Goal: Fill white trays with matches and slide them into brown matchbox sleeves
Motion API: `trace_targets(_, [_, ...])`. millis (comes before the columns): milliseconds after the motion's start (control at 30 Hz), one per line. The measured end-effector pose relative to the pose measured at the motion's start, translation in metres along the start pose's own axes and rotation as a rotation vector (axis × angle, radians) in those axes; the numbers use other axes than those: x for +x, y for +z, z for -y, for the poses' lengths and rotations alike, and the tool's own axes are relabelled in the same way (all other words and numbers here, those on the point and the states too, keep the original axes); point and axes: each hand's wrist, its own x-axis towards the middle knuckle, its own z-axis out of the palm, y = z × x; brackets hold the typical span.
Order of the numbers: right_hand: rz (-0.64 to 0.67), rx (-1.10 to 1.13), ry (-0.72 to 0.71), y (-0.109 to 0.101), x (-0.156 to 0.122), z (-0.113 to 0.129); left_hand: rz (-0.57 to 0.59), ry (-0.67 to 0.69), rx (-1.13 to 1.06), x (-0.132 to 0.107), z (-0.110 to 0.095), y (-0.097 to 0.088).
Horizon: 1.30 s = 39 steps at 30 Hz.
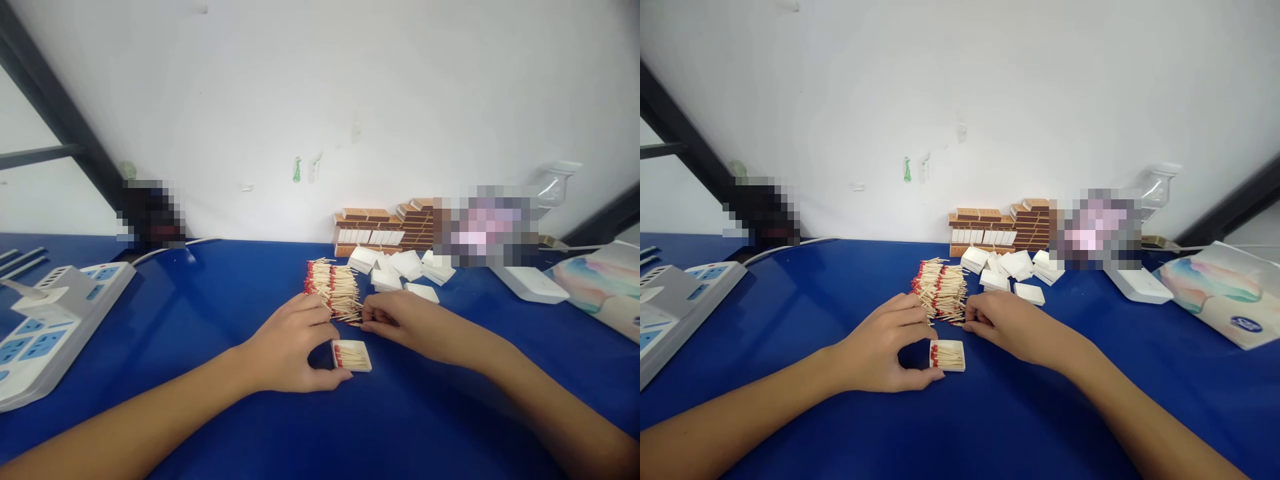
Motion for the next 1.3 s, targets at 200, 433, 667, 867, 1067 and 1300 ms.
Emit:
trace_targets(200, [-0.01, 0.008, 0.026, -0.011, -0.006, 0.006, -0.049, -0.044, 0.028, -0.001, 0.003, 0.001])
trace_targets(433, [-0.038, 0.046, -0.101, 0.005, -0.007, 0.025, -0.038, -0.069, 0.036, -0.001, 0.003, 0.001])
trace_targets(667, [-0.049, 0.042, -0.15, 0.009, -0.006, 0.029, -0.045, -0.059, 0.045, -0.001, 0.003, 0.002])
trace_targets(867, [-0.231, -0.134, -0.001, -0.012, -0.003, 0.001, -0.055, -0.045, 0.052, -0.002, 0.004, 0.002])
trace_targets(1067, [-0.122, -0.129, 0.043, -0.009, -0.002, -0.012, -0.06, -0.037, 0.055, -0.002, 0.003, 0.001])
trace_targets(1300, [-0.057, -0.116, 0.041, 0.0, 0.002, -0.008, -0.057, -0.038, 0.057, -0.001, 0.002, 0.001])
